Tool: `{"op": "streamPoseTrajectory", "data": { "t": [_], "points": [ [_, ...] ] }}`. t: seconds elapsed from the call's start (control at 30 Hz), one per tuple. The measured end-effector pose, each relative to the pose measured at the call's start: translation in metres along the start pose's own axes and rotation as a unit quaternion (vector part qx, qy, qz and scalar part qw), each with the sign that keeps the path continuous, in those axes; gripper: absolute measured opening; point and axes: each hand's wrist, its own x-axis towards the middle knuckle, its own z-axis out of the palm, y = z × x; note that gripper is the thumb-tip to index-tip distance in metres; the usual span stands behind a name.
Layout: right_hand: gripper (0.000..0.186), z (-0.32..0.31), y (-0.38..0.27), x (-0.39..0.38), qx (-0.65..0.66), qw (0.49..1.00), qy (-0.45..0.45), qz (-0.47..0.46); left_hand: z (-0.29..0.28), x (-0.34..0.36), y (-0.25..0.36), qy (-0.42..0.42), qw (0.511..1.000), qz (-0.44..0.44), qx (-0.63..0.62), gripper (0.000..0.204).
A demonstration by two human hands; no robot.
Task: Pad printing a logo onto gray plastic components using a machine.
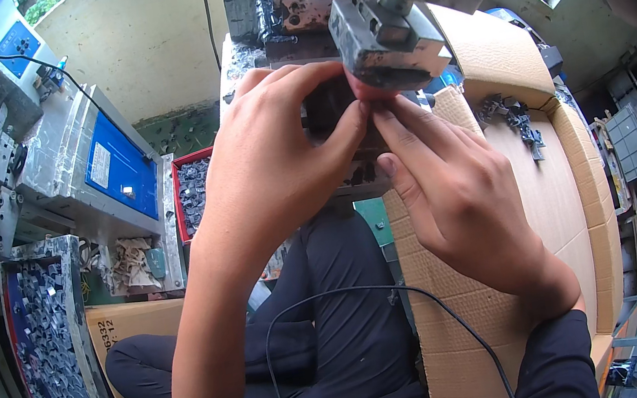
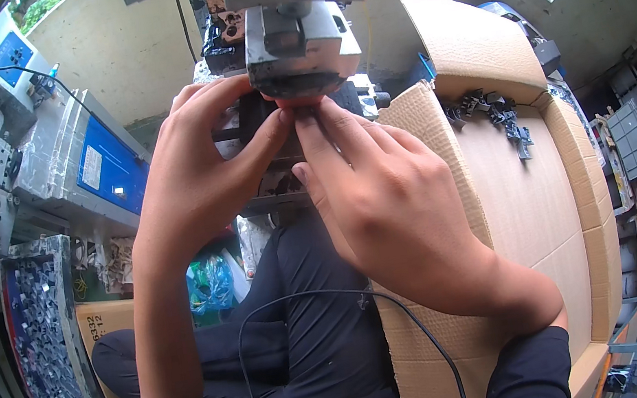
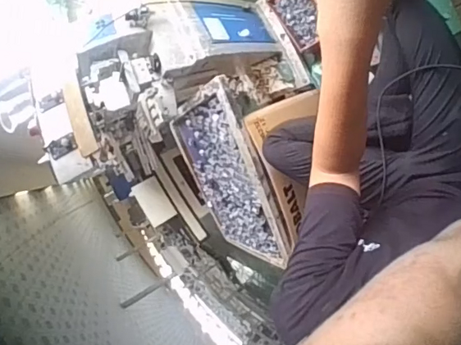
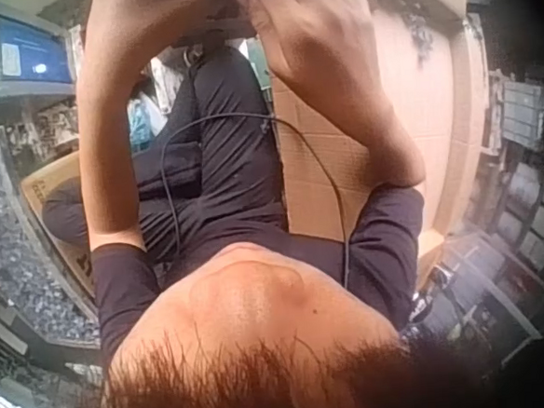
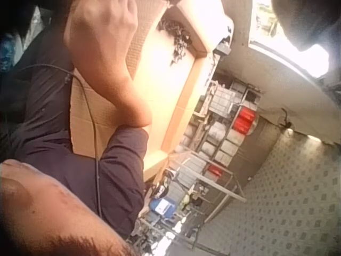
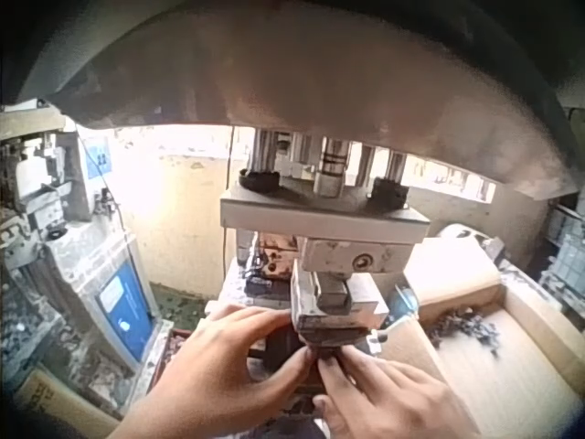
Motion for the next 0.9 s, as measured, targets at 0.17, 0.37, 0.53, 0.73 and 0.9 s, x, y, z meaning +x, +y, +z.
{"op": "streamPoseTrajectory", "data": {
  "t": [0.17, 0.37, 0.53, 0.73, 0.9],
  "points": [
    [0.042, 0.0, 0.001, 0.0, -0.003, 1.0, 0.002, -0.004, 0.0, 0.001, 0.0, -0.003, 1.0, 0.008, 0.002, 0.041],
    [0.041, 0.002, 0.002, 0.001, -0.013, 1.0, 0.005, -0.012, 0.002, 0.0, -0.002, 0.008, 1.0, 0.003, 0.0, 0.04],
    [0.039, -0.002, 0.001, -0.001, -0.014, 1.0, 0.008, -0.013, 0.001, -0.001, 0.004, -0.001, 1.0, -0.008, -0.015, 0.039],
    [0.036, 0.003, 0.0, -0.001, 0.017, 1.0, 0.022, -0.003, 0.0, -0.003, -0.003, -0.015, 0.999, 0.022, 0.029, 0.039],
    [0.03, 0.008, 0.011, -0.005, 0.115, 0.992, 0.046, 0.031, -0.001, -0.005, -0.01, -0.011, 0.995, 0.082, 0.049, 0.041]
  ]
}}
